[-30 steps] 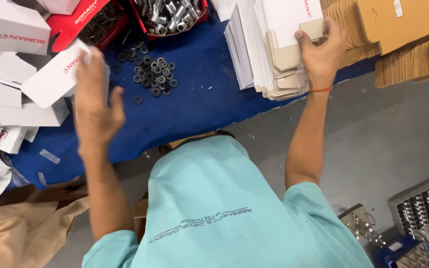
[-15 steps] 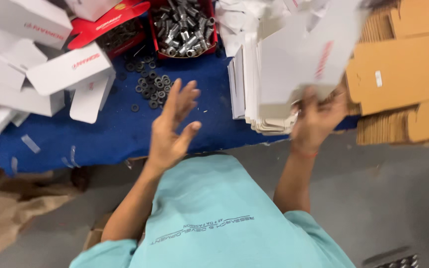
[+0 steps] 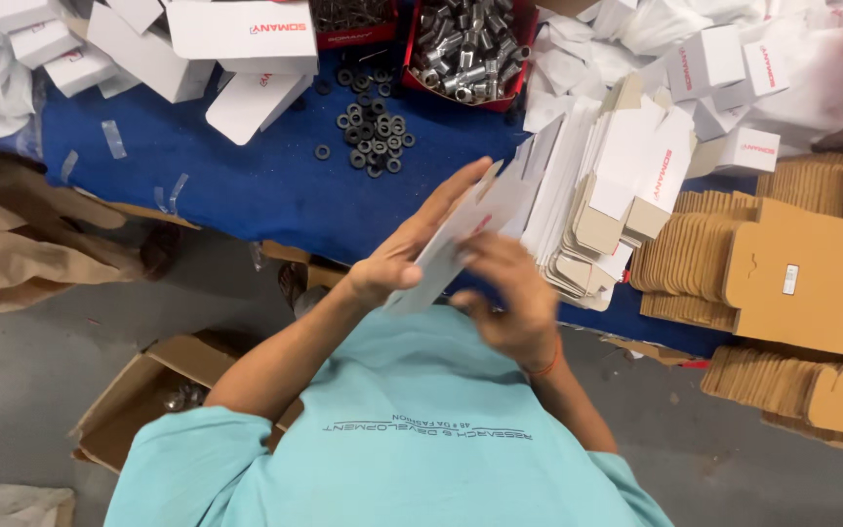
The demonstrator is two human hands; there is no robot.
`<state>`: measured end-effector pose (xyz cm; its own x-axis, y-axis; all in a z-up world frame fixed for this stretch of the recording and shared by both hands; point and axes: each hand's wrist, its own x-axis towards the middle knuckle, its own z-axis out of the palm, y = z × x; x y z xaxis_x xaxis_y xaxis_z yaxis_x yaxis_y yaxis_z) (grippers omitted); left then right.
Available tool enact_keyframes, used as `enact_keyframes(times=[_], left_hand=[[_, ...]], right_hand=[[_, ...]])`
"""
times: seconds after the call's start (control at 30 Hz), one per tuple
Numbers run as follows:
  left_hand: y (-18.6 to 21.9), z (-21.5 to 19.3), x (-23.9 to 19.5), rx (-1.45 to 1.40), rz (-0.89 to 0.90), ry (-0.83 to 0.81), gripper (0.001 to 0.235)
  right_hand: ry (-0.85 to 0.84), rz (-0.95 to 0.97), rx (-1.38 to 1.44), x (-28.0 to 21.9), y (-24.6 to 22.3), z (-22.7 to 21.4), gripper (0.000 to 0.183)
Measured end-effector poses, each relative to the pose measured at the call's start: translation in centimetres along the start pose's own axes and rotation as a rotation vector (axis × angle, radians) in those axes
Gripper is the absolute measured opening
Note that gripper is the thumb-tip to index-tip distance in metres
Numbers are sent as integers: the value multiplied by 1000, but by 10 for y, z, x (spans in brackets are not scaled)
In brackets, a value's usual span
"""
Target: The person folds white cardboard boxes by hand and places small black circular items inside them before closing the lids. They pick up flat boxes from a stack and handle small parts from bins on the workspace.
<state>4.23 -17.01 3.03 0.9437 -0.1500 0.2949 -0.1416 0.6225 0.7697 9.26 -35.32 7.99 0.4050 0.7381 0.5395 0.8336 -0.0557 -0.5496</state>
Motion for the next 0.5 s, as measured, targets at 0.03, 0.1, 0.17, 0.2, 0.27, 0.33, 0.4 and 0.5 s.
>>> enact_keyframes(times=[0.03,0.1,0.17,0.2,0.27,0.33,0.4,0.5], left_hand=[[-2,2,-3,-71,-2,-2,135],[-10,7,-11,-143,-20,-3,136],[-16,12,-14,-227,1,16,136],[-17,14,-15,-215,-2,10,136],[-17,17,-17,-229,23,25,134],[-18,17,-17,-247,48,15,133],[-19,18,-19,-266,87,16,132],[-18,18,-20,-235,54,45,132]], right_hand=[[141,67,-48,2,1,-5,44],[291,145,-92,6,4,-14,39],[261,133,-227,11,11,-26,57],[274,129,-224,13,11,-26,57],[285,122,-107,14,14,-22,43],[354,85,-67,12,16,-15,39],[408,42,-15,6,18,-8,35],[467,-60,-237,-2,20,-7,34]])
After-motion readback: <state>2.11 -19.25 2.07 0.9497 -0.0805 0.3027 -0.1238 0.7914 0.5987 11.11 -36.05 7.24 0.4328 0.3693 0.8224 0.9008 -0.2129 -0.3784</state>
